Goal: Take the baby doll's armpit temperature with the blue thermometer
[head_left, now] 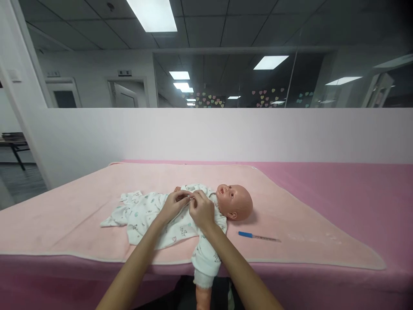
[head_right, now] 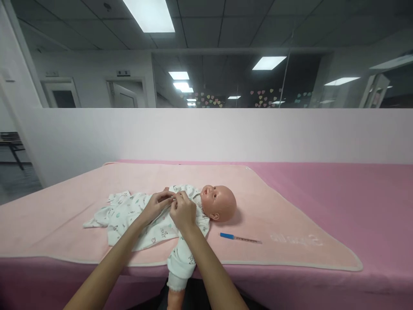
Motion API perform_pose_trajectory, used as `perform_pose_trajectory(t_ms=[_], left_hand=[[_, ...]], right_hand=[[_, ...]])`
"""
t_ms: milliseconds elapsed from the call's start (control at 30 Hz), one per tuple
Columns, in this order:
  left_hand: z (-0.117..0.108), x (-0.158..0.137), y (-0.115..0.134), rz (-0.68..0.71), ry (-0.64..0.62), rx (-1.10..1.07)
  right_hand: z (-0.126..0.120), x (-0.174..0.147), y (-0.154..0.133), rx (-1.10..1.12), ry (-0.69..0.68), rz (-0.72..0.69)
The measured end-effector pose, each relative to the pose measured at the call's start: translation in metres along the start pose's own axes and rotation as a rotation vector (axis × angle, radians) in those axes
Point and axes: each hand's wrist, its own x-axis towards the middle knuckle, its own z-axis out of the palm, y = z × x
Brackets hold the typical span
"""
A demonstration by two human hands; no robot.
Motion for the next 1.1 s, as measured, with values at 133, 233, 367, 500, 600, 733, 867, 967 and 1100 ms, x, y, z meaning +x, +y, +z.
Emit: perform_pose_trajectory(t_ms=[133,233,367,500,600,733,867,967,1100], left_hand=[[0.001,0.0,0.001,0.004,0.09,0.052],[0.002,-0.001,0.0,-0.012,0.074,0.051],[0.003,-0.001,-0.001,0.009,0.083,0.081],[0.002,-0.003,0.005,0.028,0.011,0.066],[0.001,-0.006,0.012,0.032,-0.058,0.047],[0.001,-0.01,0.017,0.051,-0.091,0.072],[0.003,-0.013,0.016,0.041,-0.068,0.139],[0.005,-0.013,0.015,0.073,-0.051,0.235],[0.008,-0.013,0.012,0.169,-0.019,0.368]], right_hand=[[0.001,-0.004,-0.001,-0.106,-0.029,-0.002],[-0.005,-0.008,-0.002,-0.142,-0.073,-0.026],[-0.01,-0.008,-0.004,-0.06,-0.05,-0.043],[-0.01,-0.009,-0.001,0.023,-0.006,-0.048],[-0.009,-0.011,0.0,0.052,0.012,-0.041],[-0.01,-0.011,0.0,0.058,0.033,-0.023],[-0.01,-0.01,-0.001,0.049,0.053,0.006],[-0.009,-0.011,0.0,0.069,0.074,0.05],[-0.007,-0.012,0.003,0.123,0.084,0.083]])
